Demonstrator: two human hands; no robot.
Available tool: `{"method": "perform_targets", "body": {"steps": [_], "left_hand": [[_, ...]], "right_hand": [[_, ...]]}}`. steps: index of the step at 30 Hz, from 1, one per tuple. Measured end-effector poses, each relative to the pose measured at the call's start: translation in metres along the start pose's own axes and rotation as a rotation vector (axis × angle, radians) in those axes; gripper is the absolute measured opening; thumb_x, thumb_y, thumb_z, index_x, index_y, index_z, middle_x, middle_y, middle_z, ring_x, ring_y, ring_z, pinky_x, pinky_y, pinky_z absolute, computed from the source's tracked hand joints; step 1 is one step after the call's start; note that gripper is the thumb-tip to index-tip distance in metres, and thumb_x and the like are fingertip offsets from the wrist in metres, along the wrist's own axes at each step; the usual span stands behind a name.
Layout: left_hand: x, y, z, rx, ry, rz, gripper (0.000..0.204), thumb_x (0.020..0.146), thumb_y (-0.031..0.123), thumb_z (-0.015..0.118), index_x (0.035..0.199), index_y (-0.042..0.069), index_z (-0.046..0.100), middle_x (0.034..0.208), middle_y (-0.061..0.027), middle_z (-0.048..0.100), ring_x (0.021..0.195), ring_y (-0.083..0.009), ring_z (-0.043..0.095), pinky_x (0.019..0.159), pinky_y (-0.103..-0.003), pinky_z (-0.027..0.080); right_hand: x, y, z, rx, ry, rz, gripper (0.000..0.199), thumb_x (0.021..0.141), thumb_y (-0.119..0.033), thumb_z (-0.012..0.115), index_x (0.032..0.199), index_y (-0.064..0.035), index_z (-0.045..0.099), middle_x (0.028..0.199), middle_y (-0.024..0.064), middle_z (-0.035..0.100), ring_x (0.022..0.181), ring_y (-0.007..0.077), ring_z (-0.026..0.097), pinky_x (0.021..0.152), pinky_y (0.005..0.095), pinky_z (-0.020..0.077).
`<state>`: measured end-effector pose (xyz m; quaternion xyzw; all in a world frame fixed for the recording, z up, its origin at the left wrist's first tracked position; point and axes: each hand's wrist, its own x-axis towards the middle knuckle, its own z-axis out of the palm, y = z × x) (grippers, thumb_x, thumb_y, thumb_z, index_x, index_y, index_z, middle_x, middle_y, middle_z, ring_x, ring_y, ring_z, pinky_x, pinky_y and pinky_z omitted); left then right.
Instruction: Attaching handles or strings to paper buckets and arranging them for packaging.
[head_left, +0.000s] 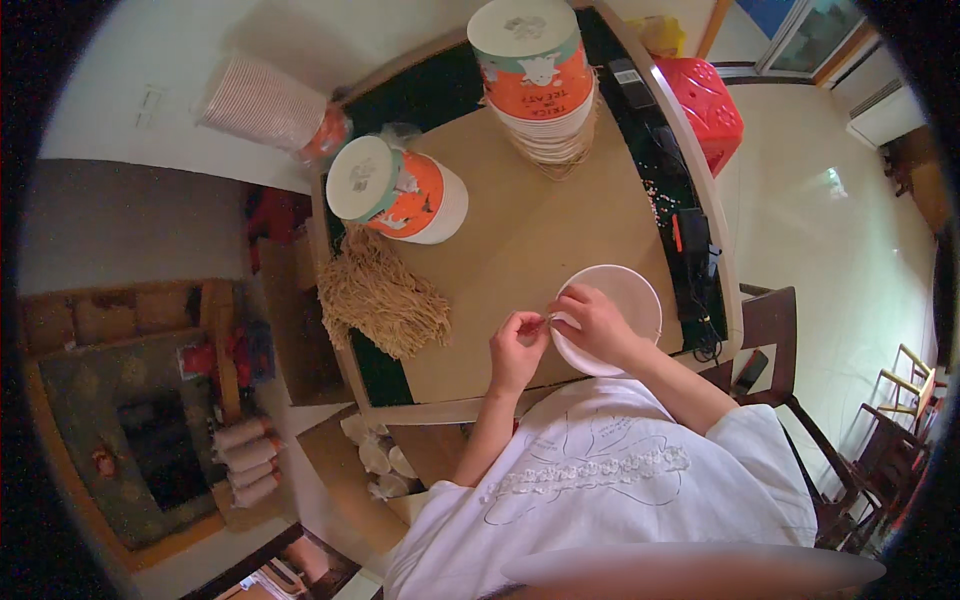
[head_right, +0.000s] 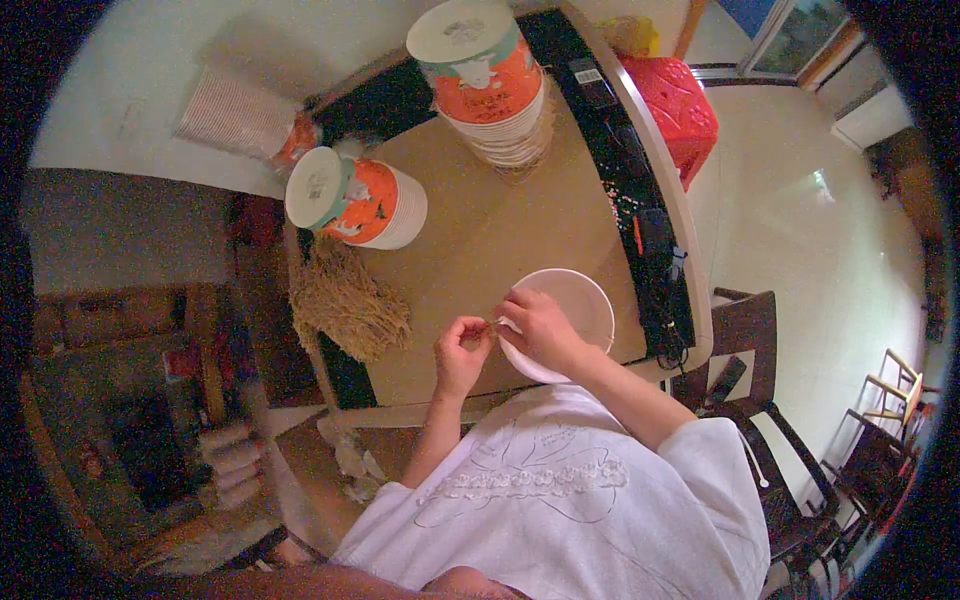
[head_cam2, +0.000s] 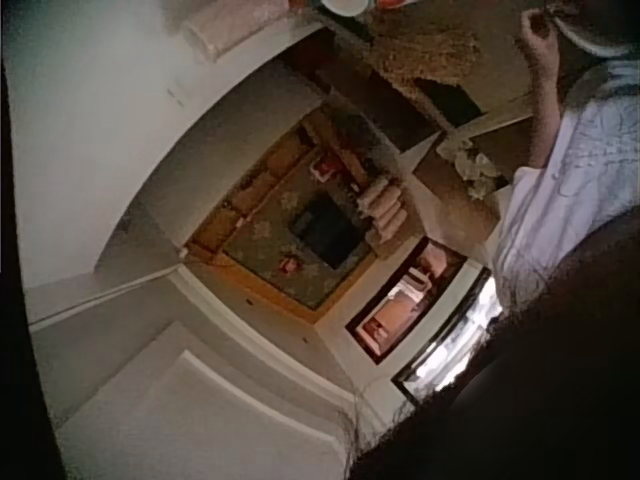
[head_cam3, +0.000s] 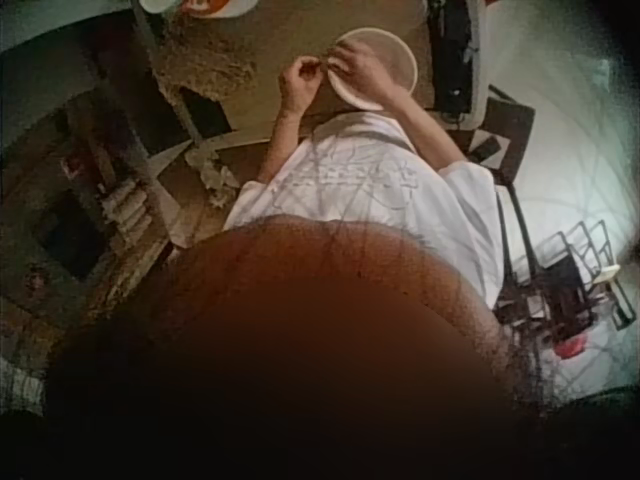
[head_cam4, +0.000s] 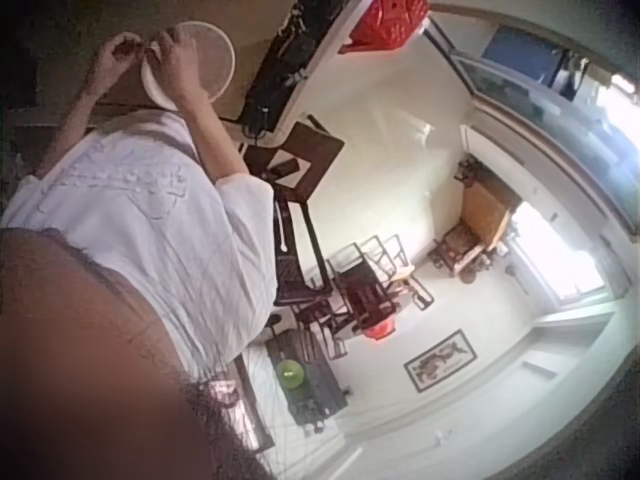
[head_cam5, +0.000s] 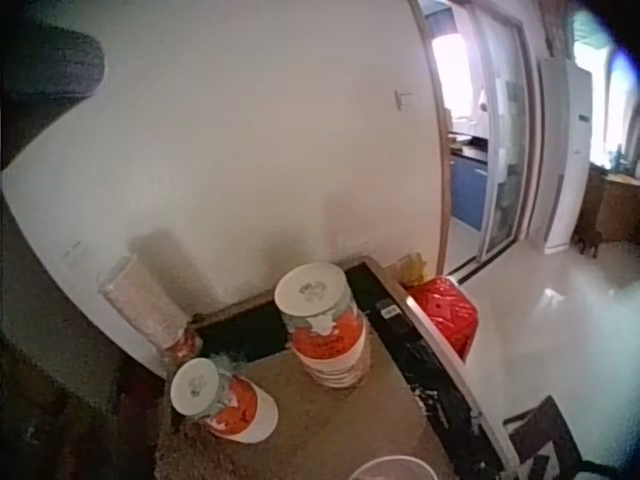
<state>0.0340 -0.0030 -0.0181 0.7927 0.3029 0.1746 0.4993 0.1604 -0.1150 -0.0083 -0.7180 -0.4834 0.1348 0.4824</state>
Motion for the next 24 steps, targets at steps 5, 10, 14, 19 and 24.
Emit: {"method": "perform_targets", "body": {"steps": [5,10,14,19,24], "left_hand": [[0.001,0.005,-0.001,0.054,-0.013,0.007,0.011,0.075,0.003,0.068,0.084,0.002,0.061,0.077,-0.0065,0.064,0.067,-0.0140,0.061,0.064,-0.027,0.050],[-0.003,-0.006,0.002,-0.004,0.018,-0.019,0.010,0.074,0.003,0.067,0.082,0.002,0.060,0.075,-0.0062,0.062,0.065,-0.0147,0.060,0.062,-0.027,0.049],[-0.006,-0.012,0.003,-0.029,0.013,-0.023,0.008,0.075,0.003,0.066,0.081,0.001,0.060,0.074,-0.0053,0.062,0.066,-0.0130,0.060,0.062,-0.026,0.049],[-0.004,-0.011,-0.001,-0.228,-0.059,-0.184,0.009,0.081,0.006,0.064,0.087,0.000,0.063,0.077,-0.0038,0.066,0.070,-0.0087,0.061,0.065,-0.023,0.049],[-0.007,-0.011,-0.002,-0.276,-0.101,-0.240,0.012,0.085,0.006,0.062,0.093,-0.001,0.065,0.081,-0.0035,0.067,0.073,-0.0079,0.062,0.067,-0.021,0.049]], "right_hand": [[0.000,0.004,0.000,-0.022,-0.054,-0.024,0.012,0.071,-0.008,0.064,0.082,-0.0048,0.059,0.081,0.0102,0.056,0.079,0.0316,0.055,0.067,0.0413,0.0429],[-0.006,0.018,-0.006,-0.115,-0.010,0.058,0.009,0.072,-0.008,0.063,0.079,-0.0048,0.058,0.079,0.0110,0.055,0.079,0.0319,0.055,0.066,0.0420,0.0423],[-0.010,0.021,-0.006,-0.126,0.082,0.135,0.007,0.073,-0.006,0.061,0.079,-0.0044,0.056,0.082,0.0116,0.056,0.078,0.0333,0.055,0.067,0.0430,0.0428],[-0.013,0.019,-0.002,-0.099,0.056,0.222,0.008,0.075,-0.006,0.065,0.080,-0.0039,0.058,0.085,0.0115,0.058,0.082,0.0325,0.056,0.067,0.0396,0.0468],[-0.014,-0.010,0.000,0.033,-0.017,0.201,0.015,0.076,-0.011,0.066,0.086,-0.0042,0.058,0.081,0.0136,0.058,0.077,0.0327,0.058,0.066,0.0406,0.0474]]}}
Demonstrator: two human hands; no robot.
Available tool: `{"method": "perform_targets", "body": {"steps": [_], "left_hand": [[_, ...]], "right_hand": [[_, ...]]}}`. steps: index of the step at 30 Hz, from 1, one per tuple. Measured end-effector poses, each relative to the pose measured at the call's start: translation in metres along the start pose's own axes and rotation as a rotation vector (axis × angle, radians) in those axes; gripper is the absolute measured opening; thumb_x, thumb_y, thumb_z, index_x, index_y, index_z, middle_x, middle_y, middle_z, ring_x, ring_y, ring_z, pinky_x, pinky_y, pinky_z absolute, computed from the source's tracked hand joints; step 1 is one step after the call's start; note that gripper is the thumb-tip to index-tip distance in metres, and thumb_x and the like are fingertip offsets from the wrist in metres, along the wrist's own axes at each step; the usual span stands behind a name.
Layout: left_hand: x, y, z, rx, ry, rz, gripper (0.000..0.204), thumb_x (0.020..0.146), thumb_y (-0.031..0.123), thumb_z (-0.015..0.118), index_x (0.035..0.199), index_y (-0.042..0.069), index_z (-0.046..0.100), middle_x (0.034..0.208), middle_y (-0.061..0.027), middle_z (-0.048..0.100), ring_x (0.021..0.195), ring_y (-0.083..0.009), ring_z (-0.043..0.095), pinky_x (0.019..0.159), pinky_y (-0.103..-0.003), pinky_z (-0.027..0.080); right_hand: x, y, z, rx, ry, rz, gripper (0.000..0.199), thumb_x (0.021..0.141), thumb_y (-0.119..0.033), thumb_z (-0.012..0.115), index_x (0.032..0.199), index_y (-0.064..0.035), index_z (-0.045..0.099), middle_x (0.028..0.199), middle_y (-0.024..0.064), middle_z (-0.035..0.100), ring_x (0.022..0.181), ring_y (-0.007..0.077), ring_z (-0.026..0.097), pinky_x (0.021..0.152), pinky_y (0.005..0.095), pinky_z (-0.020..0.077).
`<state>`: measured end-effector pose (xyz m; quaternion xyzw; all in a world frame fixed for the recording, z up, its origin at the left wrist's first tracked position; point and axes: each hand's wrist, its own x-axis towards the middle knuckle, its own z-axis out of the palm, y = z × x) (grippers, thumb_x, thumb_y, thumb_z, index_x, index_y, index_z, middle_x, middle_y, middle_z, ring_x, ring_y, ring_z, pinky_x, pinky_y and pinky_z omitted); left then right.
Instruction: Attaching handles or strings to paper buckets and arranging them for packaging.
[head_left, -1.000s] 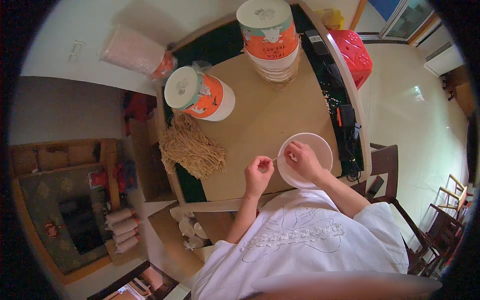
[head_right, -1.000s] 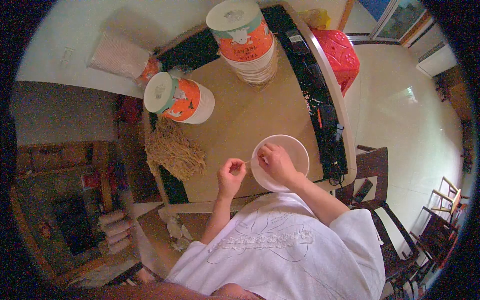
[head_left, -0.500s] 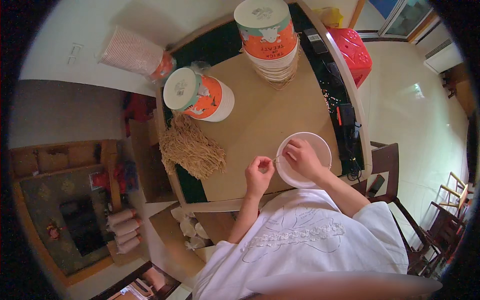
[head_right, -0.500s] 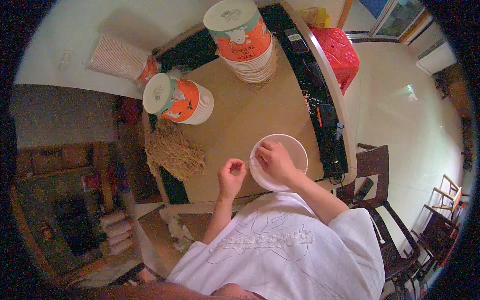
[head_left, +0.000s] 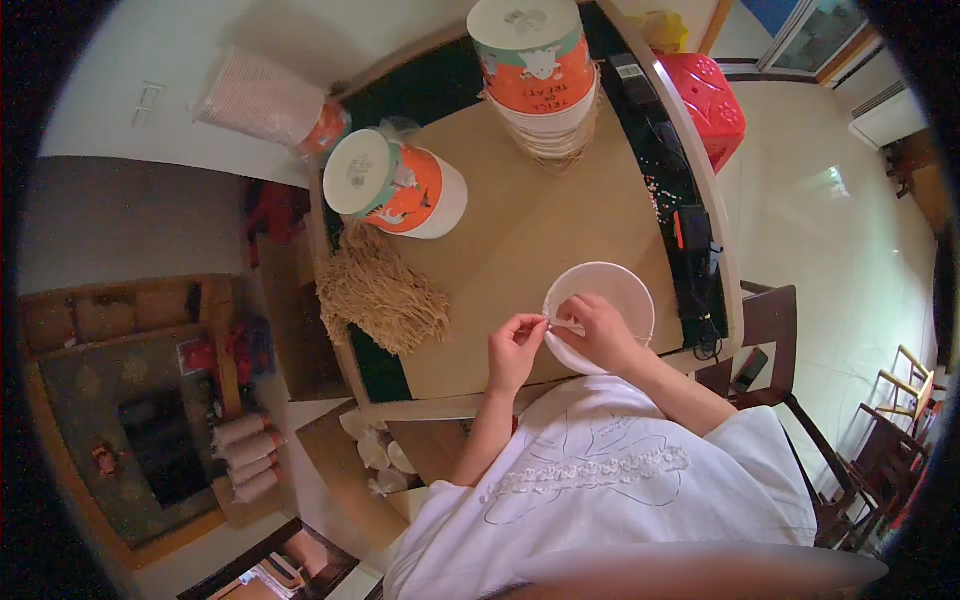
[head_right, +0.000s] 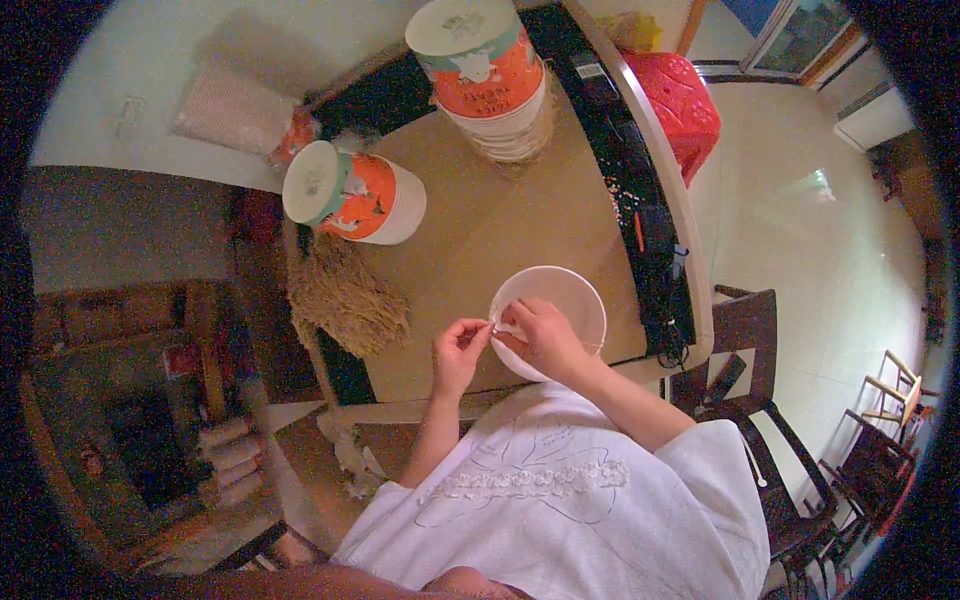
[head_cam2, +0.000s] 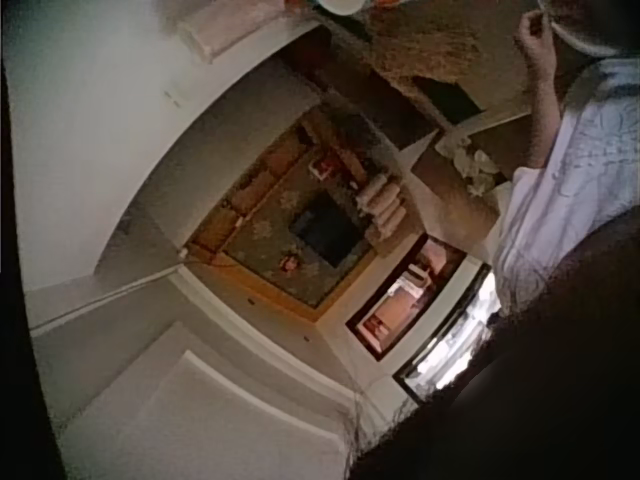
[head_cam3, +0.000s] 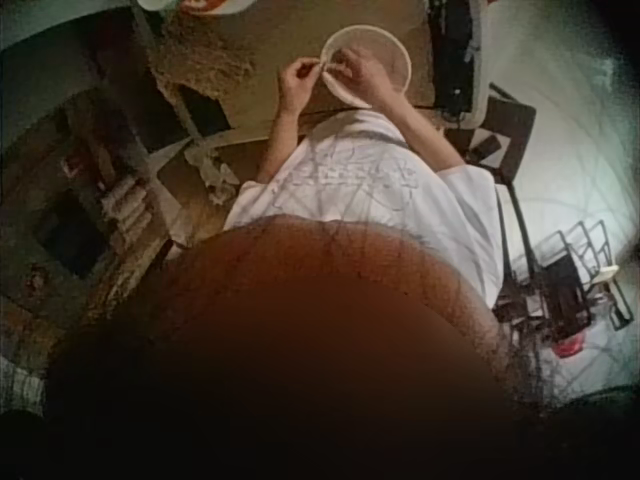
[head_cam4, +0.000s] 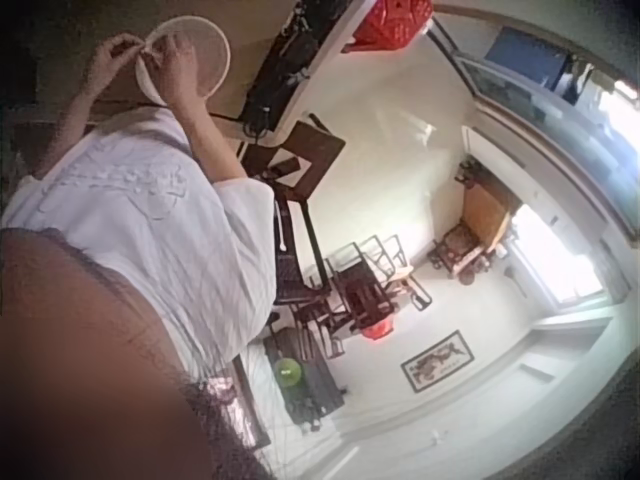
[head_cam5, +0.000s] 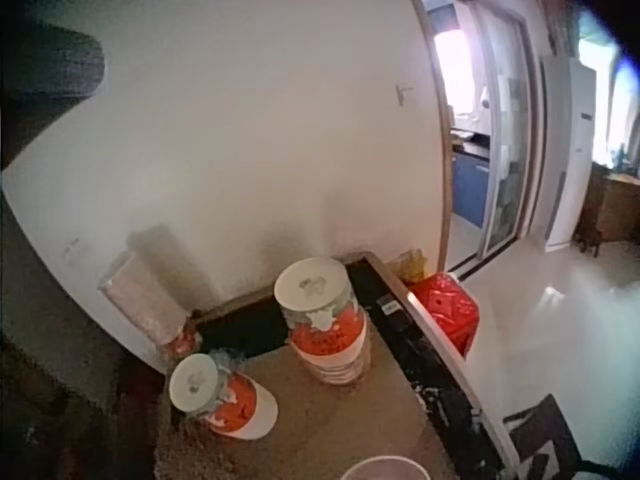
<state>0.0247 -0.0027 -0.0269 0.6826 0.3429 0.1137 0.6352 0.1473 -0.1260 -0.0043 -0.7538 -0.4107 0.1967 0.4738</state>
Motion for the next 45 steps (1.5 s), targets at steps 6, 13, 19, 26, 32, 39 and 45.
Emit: {"method": "perform_targets", "body": {"steps": [6,13,19,26,32,39,45], "left_hand": [[-0.018,0.004,0.002,-0.145,0.047,-0.156,0.015,0.090,0.012,0.057,0.093,0.001,0.065,0.080,-0.0019,0.065,0.066,-0.0064,0.057,0.058,-0.020,0.046],[-0.023,0.006,0.002,-0.168,-0.113,-0.390,0.015,0.089,0.015,0.058,0.096,0.004,0.066,0.072,0.0032,0.061,0.054,-0.0003,0.043,0.044,-0.017,0.031],[-0.024,0.014,0.001,-0.285,-0.113,-0.301,0.014,0.086,0.012,0.060,0.098,0.005,0.065,0.077,0.0048,0.061,0.053,0.0007,0.041,0.043,-0.016,0.027],[-0.018,0.019,0.003,-0.456,-0.146,-0.286,0.008,0.089,0.010,0.053,0.094,0.006,0.057,0.090,-0.0065,0.065,0.049,-0.0033,0.042,0.043,-0.017,0.033],[-0.017,0.019,0.000,-0.390,-0.255,-0.409,0.019,0.091,0.008,0.051,0.107,0.001,0.056,0.102,-0.0089,0.063,0.062,-0.0054,0.053,0.055,-0.020,0.045],[-0.045,0.007,0.031,-0.355,0.028,-0.277,0.035,0.090,0.008,0.053,0.122,-0.004,0.047,0.124,-0.0136,0.052,0.106,-0.0185,0.053,0.092,-0.030,0.044],[-0.036,-0.001,0.027,-0.234,-0.005,-0.052,0.032,0.088,0.009,0.055,0.117,-0.001,0.048,0.111,-0.0063,0.056,0.109,-0.0169,0.050,0.093,-0.031,0.041]], "right_hand": [[-0.021,0.009,0.014,0.184,-0.067,0.195,0.012,0.076,-0.009,0.067,0.084,-0.0036,0.060,0.075,0.0115,0.060,0.065,0.0284,0.059,0.058,0.0363,0.0477],[-0.035,0.000,0.023,0.305,-0.109,0.180,0.008,0.078,-0.004,0.065,0.084,-0.0019,0.061,0.078,0.0094,0.059,0.070,0.0218,0.059,0.063,0.0311,0.0476],[-0.035,0.006,0.016,0.308,-0.147,0.083,0.020,0.077,-0.003,0.063,0.097,-0.0061,0.063,0.082,0.0102,0.059,0.072,0.0256,0.059,0.064,0.0348,0.0494],[0.022,0.009,-0.042,-0.475,0.042,-0.109,0.037,0.068,-0.005,0.060,0.105,-0.0134,0.059,0.116,0.0099,0.051,0.103,0.0329,0.047,0.087,0.0439,0.0400],[0.008,0.026,-0.045,-0.418,-0.030,0.010,0.009,0.075,-0.009,0.062,0.084,-0.0077,0.062,0.089,0.0086,0.057,0.091,0.0285,0.052,0.080,0.0377,0.0432],[-0.020,0.028,-0.034,-0.202,0.052,0.102,0.006,0.077,-0.005,0.059,0.083,-0.0057,0.060,0.084,0.0117,0.055,0.084,0.0317,0.053,0.072,0.0403,0.0460],[-0.043,0.018,-0.035,-0.106,0.064,0.225,0.010,0.075,-0.001,0.059,0.084,-0.0067,0.059,0.082,0.0124,0.053,0.075,0.0320,0.055,0.064,0.0394,0.0473]]}}
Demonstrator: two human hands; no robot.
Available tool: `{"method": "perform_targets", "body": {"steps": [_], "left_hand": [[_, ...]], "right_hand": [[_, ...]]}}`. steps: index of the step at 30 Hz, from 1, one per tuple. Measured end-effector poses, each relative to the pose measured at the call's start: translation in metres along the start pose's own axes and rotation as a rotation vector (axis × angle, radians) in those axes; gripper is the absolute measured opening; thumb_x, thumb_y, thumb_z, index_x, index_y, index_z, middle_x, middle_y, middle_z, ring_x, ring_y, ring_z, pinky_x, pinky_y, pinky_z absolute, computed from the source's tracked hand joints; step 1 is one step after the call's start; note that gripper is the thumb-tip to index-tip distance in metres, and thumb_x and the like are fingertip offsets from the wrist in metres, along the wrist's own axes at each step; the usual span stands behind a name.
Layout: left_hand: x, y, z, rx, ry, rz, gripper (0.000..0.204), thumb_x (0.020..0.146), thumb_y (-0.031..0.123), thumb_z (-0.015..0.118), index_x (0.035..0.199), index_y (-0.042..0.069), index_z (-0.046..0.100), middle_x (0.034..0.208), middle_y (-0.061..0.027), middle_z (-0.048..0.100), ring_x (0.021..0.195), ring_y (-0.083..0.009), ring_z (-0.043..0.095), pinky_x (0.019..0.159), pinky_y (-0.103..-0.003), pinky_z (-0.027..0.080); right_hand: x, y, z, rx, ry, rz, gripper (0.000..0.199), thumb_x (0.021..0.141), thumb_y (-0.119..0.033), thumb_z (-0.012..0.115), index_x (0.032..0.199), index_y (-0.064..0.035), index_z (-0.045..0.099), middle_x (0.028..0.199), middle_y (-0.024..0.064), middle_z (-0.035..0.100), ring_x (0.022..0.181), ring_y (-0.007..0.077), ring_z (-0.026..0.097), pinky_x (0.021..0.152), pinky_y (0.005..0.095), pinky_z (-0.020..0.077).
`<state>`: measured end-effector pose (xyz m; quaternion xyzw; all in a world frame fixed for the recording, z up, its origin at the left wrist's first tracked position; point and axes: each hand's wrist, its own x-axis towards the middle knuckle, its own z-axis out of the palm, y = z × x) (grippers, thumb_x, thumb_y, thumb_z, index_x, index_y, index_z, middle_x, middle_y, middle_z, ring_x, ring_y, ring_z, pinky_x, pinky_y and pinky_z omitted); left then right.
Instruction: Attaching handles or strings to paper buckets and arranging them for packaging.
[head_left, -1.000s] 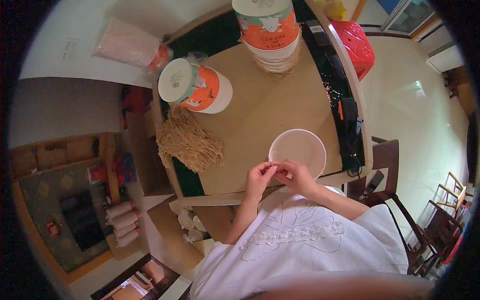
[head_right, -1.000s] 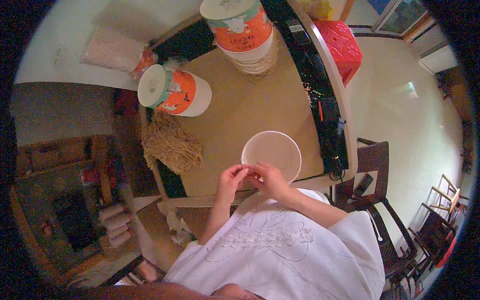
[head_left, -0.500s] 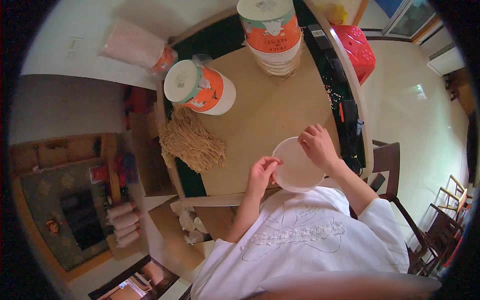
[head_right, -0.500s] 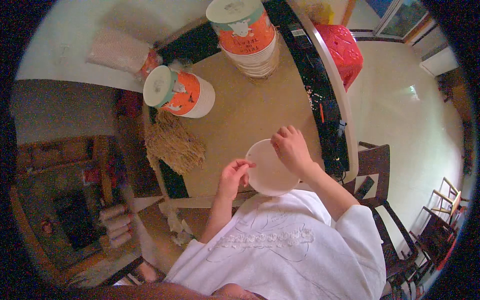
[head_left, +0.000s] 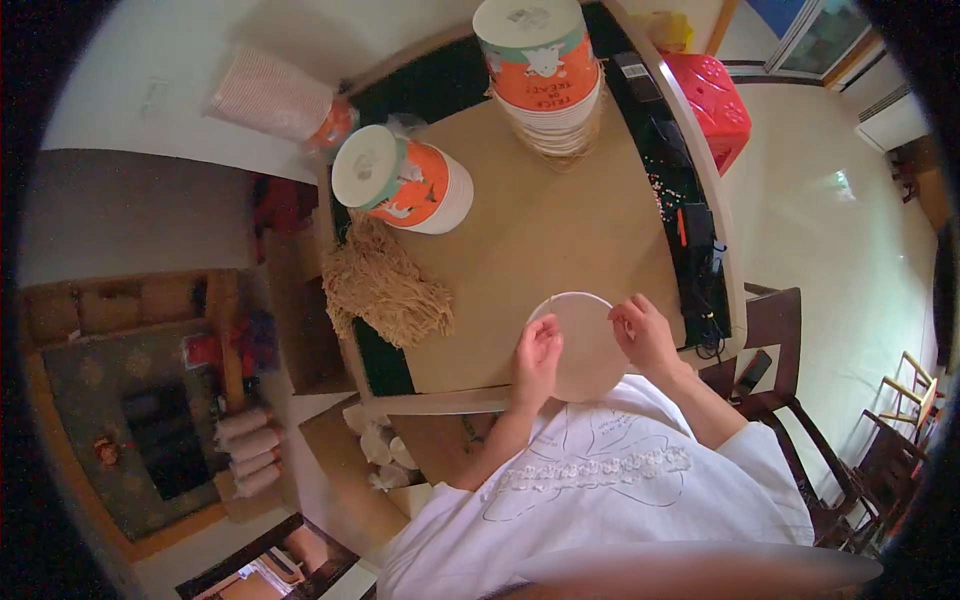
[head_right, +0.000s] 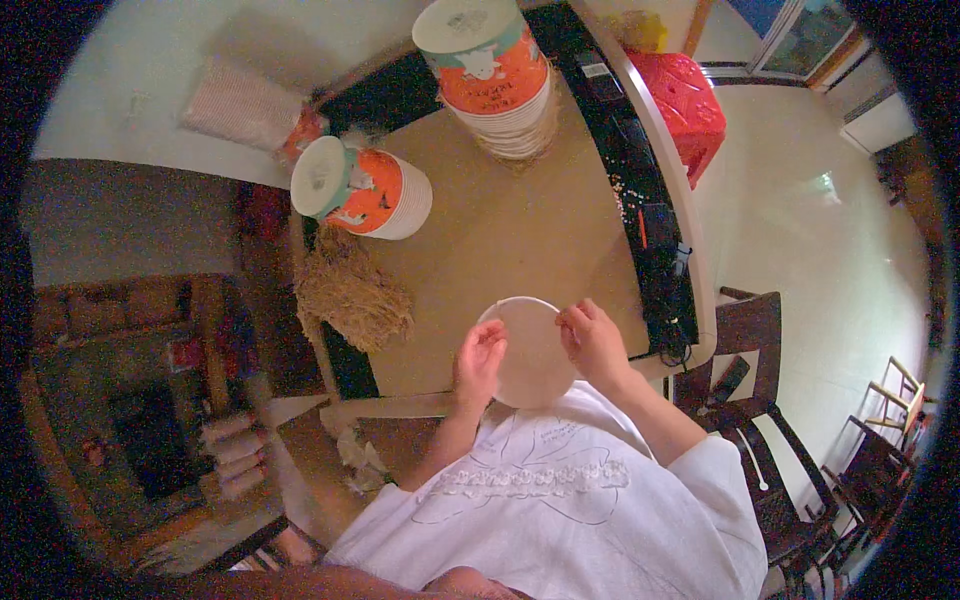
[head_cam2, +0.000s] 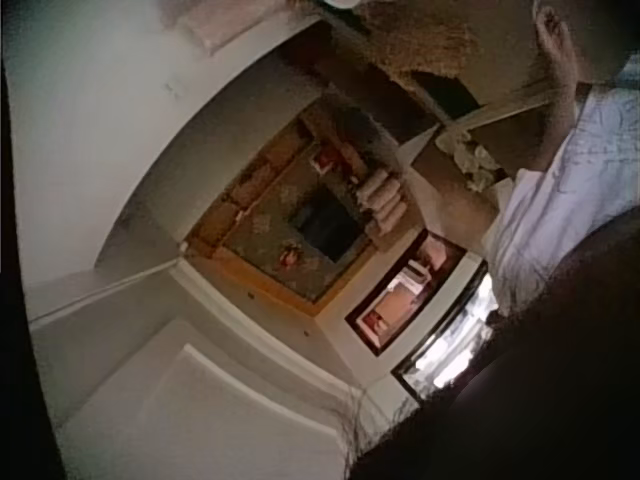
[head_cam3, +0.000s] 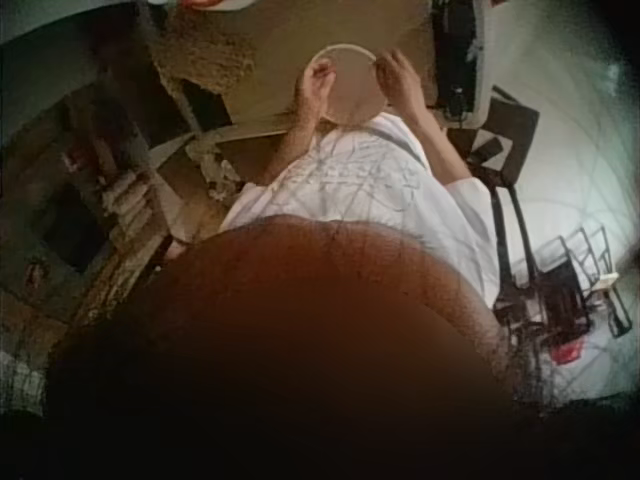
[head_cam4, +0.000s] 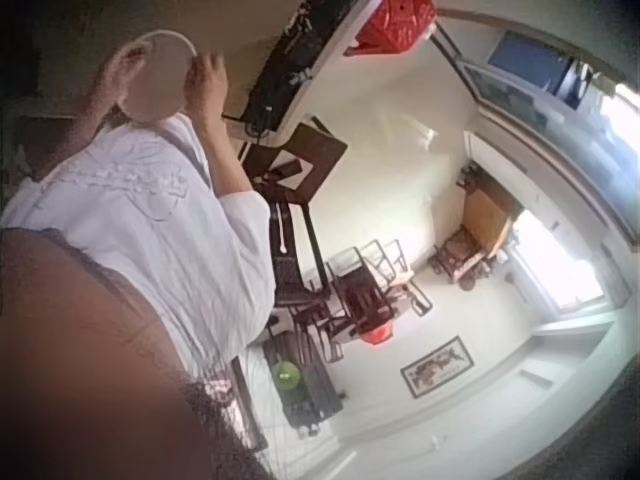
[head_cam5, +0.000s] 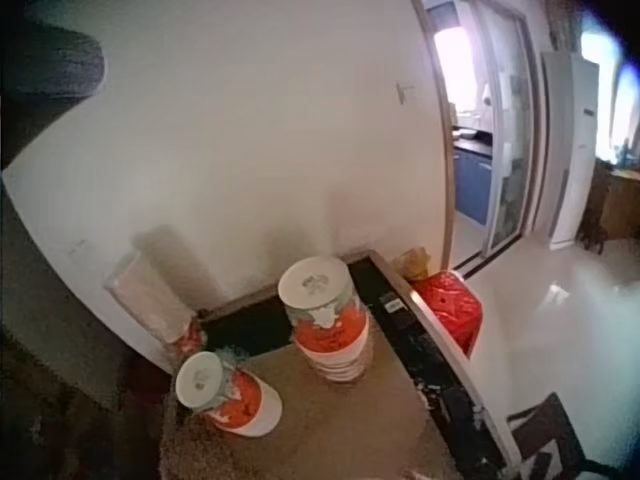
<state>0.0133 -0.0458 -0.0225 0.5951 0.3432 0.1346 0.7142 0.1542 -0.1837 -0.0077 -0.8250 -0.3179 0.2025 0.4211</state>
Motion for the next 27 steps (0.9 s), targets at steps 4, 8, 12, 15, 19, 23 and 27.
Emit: {"method": "perform_targets", "body": {"steps": [4,8,12,15,19,23,27], "left_hand": [[0.007,-0.014,0.002,-0.246,-0.016,-0.272,0.026,0.086,0.008,0.057,0.111,0.001,0.053,0.106,-0.0044,0.057,0.100,-0.0134,0.054,0.085,-0.028,0.045],[0.020,-0.023,0.002,-0.300,0.052,-0.454,0.018,0.086,0.009,0.057,0.102,0.004,0.056,0.096,-0.0015,0.058,0.088,-0.0106,0.056,0.076,-0.025,0.045],[-0.006,0.002,0.013,0.197,-0.033,-0.159,0.015,0.085,0.010,0.057,0.099,0.004,0.057,0.092,-0.0011,0.058,0.085,-0.0092,0.055,0.075,-0.024,0.045],[-0.010,-0.019,0.005,0.060,0.140,-0.048,0.021,0.085,0.011,0.058,0.103,0.002,0.056,0.095,-0.0032,0.058,0.086,-0.0106,0.055,0.078,-0.026,0.045],[-0.001,-0.041,0.000,-0.073,0.139,-0.243,0.032,0.086,0.010,0.058,0.116,0.001,0.049,0.095,-0.0086,0.061,0.085,-0.0182,0.059,0.077,-0.031,0.049],[0.020,-0.033,0.000,-0.544,0.046,-0.642,0.030,0.088,0.013,0.056,0.116,0.003,0.052,0.084,-0.0056,0.061,0.067,-0.0150,0.058,0.061,-0.027,0.048],[0.006,0.032,0.000,-0.128,-0.125,-0.495,0.018,0.090,0.014,0.054,0.104,0.005,0.061,0.068,0.0029,0.055,0.051,-0.0037,0.044,0.044,-0.016,0.032]], "right_hand": [[-0.016,-0.002,0.003,0.114,0.010,0.032,0.012,0.075,0.000,0.058,0.085,-0.0074,0.058,0.081,0.0122,0.053,0.070,0.0315,0.056,0.060,0.0385,0.0476],[-0.025,-0.004,0.006,0.141,0.000,0.008,0.013,0.075,0.000,0.058,0.086,-0.0081,0.058,0.080,0.0122,0.053,0.071,0.0311,0.057,0.060,0.0377,0.0480],[-0.031,0.006,0.005,0.107,0.025,0.065,0.013,0.076,-0.001,0.059,0.086,-0.0083,0.058,0.079,0.0122,0.054,0.069,0.0311,0.058,0.060,0.0373,0.0487],[-0.034,0.006,0.005,0.159,0.028,0.046,0.013,0.076,-0.001,0.060,0.086,-0.0084,0.058,0.079,0.0121,0.055,0.068,0.0307,0.058,0.059,0.0368,0.0490],[-0.039,0.001,0.005,0.196,-0.011,0.039,0.012,0.076,-0.002,0.060,0.085,-0.0081,0.058,0.080,0.0122,0.055,0.069,0.0305,0.058,0.059,0.0364,0.0495],[-0.045,0.009,0.012,0.187,-0.067,0.004,0.013,0.075,-0.001,0.059,0.085,-0.0075,0.057,0.081,0.0121,0.055,0.070,0.0301,0.059,0.059,0.0362,0.0501],[-0.051,0.006,0.003,0.132,-0.172,0.107,0.015,0.073,-0.002,0.061,0.086,-0.0082,0.056,0.086,0.0111,0.056,0.079,0.0306,0.058,0.064,0.0383,0.0504]]}}
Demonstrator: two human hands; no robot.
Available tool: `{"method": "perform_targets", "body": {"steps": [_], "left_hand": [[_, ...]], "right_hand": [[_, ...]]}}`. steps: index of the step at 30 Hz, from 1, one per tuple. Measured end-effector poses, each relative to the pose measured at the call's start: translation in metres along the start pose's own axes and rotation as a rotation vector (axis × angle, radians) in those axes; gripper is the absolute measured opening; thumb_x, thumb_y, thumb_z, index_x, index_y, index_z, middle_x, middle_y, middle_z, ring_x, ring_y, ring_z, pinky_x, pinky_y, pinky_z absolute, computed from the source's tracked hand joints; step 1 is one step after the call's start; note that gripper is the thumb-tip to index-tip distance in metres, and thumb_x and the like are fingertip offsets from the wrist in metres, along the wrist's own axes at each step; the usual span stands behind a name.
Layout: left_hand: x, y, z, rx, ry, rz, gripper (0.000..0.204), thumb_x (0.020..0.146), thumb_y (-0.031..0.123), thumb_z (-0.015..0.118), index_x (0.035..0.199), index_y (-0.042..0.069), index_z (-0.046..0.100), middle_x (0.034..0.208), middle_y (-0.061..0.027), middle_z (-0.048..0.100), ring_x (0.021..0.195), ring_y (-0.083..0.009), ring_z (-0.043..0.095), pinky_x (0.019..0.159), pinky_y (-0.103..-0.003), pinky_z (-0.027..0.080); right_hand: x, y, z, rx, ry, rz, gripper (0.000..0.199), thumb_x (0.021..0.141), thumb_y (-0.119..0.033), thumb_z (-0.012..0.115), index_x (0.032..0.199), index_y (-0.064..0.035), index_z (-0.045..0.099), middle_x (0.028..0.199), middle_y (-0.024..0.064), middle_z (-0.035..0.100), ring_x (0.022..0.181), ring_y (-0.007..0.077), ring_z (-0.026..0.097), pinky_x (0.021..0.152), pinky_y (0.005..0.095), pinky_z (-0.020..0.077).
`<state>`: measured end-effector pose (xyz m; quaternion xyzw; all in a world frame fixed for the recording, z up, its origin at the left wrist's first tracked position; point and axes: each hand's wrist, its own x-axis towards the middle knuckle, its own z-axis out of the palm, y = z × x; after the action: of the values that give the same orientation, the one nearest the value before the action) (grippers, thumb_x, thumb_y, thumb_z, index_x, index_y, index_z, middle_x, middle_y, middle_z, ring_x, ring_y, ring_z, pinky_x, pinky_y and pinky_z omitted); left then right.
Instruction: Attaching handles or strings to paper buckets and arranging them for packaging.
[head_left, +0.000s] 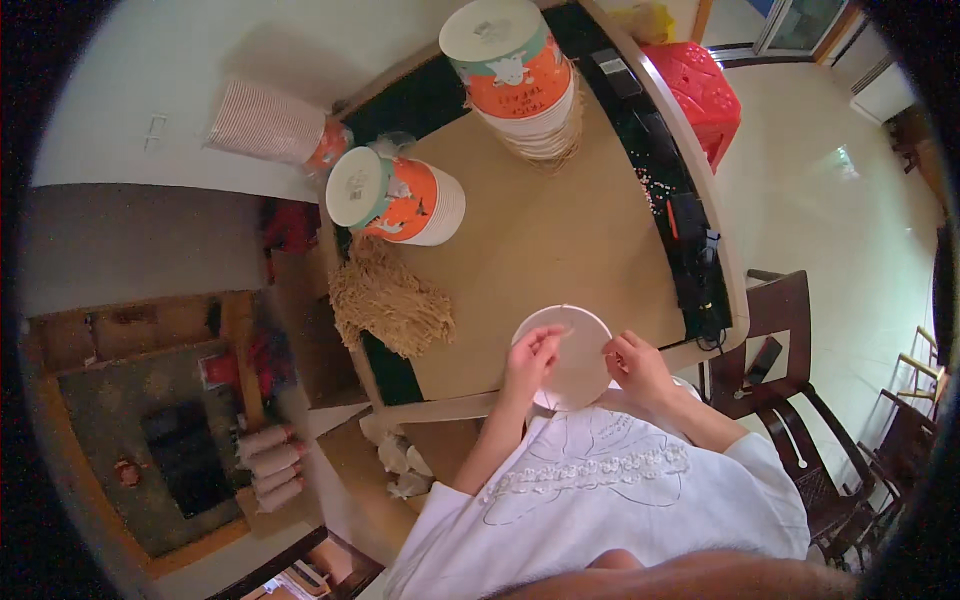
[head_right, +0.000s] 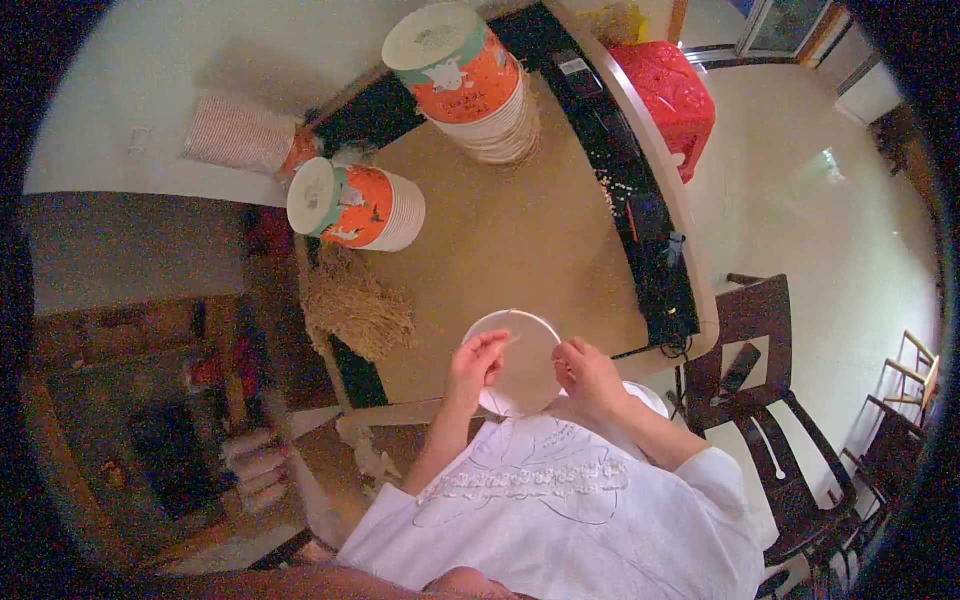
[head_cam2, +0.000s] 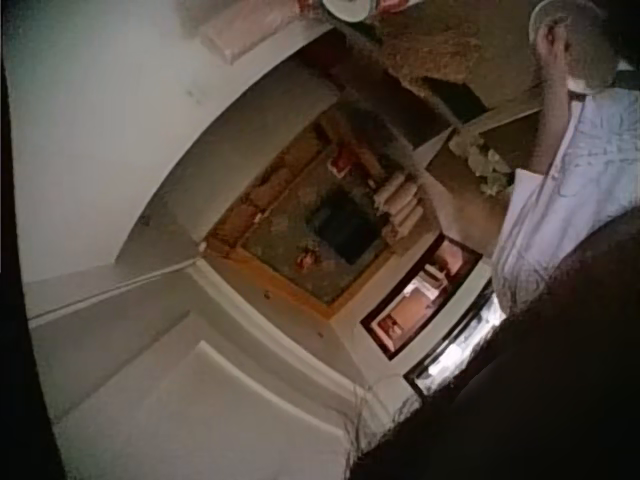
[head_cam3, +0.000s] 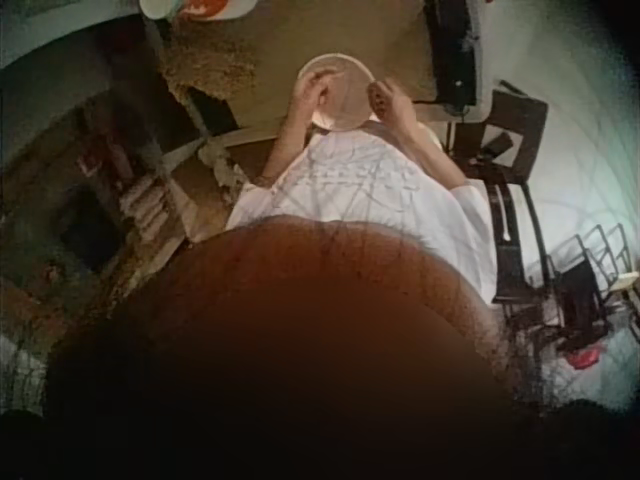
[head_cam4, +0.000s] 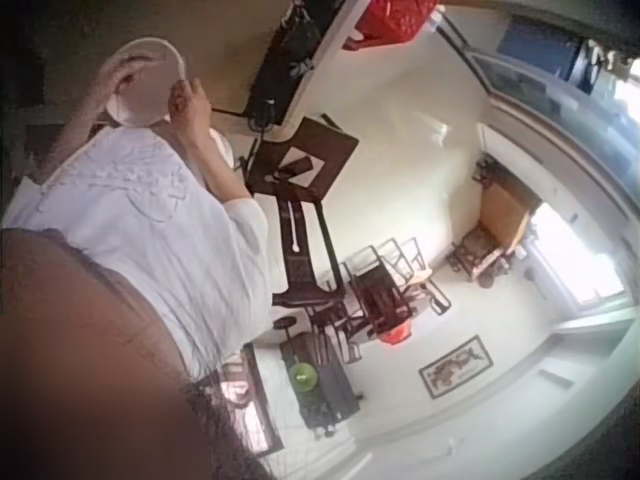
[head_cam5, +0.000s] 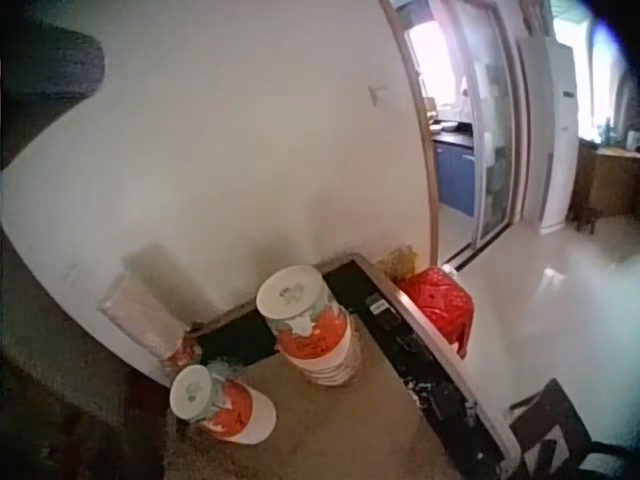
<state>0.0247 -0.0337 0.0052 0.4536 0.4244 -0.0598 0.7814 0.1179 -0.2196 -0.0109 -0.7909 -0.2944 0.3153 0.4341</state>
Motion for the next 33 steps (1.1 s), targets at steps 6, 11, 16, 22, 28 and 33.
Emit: {"method": "perform_targets", "body": {"steps": [6,11,16,22,28,33], "left_hand": [[-0.017,0.003,-0.007,0.366,0.132,0.362,0.012,0.090,0.009,0.055,0.096,0.004,0.064,0.067,0.0082,0.048,0.055,0.0003,0.038,0.046,-0.017,0.027],[-0.027,0.013,-0.001,0.248,0.179,0.352,0.016,0.089,0.007,0.054,0.104,0.004,0.060,0.068,0.0069,0.049,0.058,0.0007,0.040,0.049,-0.016,0.031],[-0.021,0.005,-0.020,0.266,0.177,0.454,0.030,0.084,0.002,0.058,0.114,0.004,0.054,0.077,0.0045,0.052,0.062,-0.0010,0.044,0.053,-0.017,0.036],[-0.013,0.007,-0.027,0.408,0.178,0.461,0.037,0.080,-0.004,0.060,0.115,0.002,0.054,0.087,0.0012,0.056,0.079,-0.0047,0.052,0.070,-0.019,0.045],[-0.009,0.012,-0.028,0.507,0.154,0.425,0.027,0.080,0.000,0.064,0.106,0.001,0.059,0.090,-0.0021,0.061,0.080,-0.0070,0.057,0.072,-0.022,0.048],[-0.009,0.017,-0.020,0.470,0.163,0.491,0.017,0.080,0.003,0.066,0.097,0.001,0.063,0.083,-0.0014,0.064,0.073,-0.0061,0.058,0.067,-0.021,0.048]], "right_hand": [[0.028,-0.032,-0.008,-0.029,0.216,-0.425,0.018,0.077,-0.004,0.062,0.094,-0.0085,0.059,0.104,0.0112,0.056,0.077,0.0290,0.059,0.065,0.0350,0.0514],[0.063,-0.044,0.016,0.084,-0.018,-0.435,0.017,0.078,-0.003,0.062,0.095,-0.0076,0.060,0.098,0.0114,0.059,0.078,0.0279,0.061,0.066,0.0343,0.0516],[0.075,-0.034,0.027,0.142,-0.110,-0.356,0.012,0.079,-0.003,0.062,0.090,-0.0038,0.061,0.083,0.0104,0.062,0.075,0.0246,0.063,0.066,0.0323,0.0517],[0.077,-0.034,0.028,0.459,-0.080,-0.185,0.008,0.079,-0.003,0.066,0.086,-0.0029,0.062,0.077,0.0062,0.061,0.069,0.0130,0.059,0.061,0.0275,0.0486],[0.079,-0.036,0.023,0.407,-0.110,-0.185,0.009,0.079,-0.003,0.066,0.087,-0.0031,0.062,0.075,0.0044,0.059,0.065,0.0105,0.054,0.059,0.0246,0.0459],[0.079,-0.034,0.023,0.405,-0.136,-0.162,0.010,0.079,-0.005,0.067,0.087,-0.0037,0.062,0.076,0.0037,0.059,0.066,0.0105,0.054,0.060,0.0249,0.0456]]}}
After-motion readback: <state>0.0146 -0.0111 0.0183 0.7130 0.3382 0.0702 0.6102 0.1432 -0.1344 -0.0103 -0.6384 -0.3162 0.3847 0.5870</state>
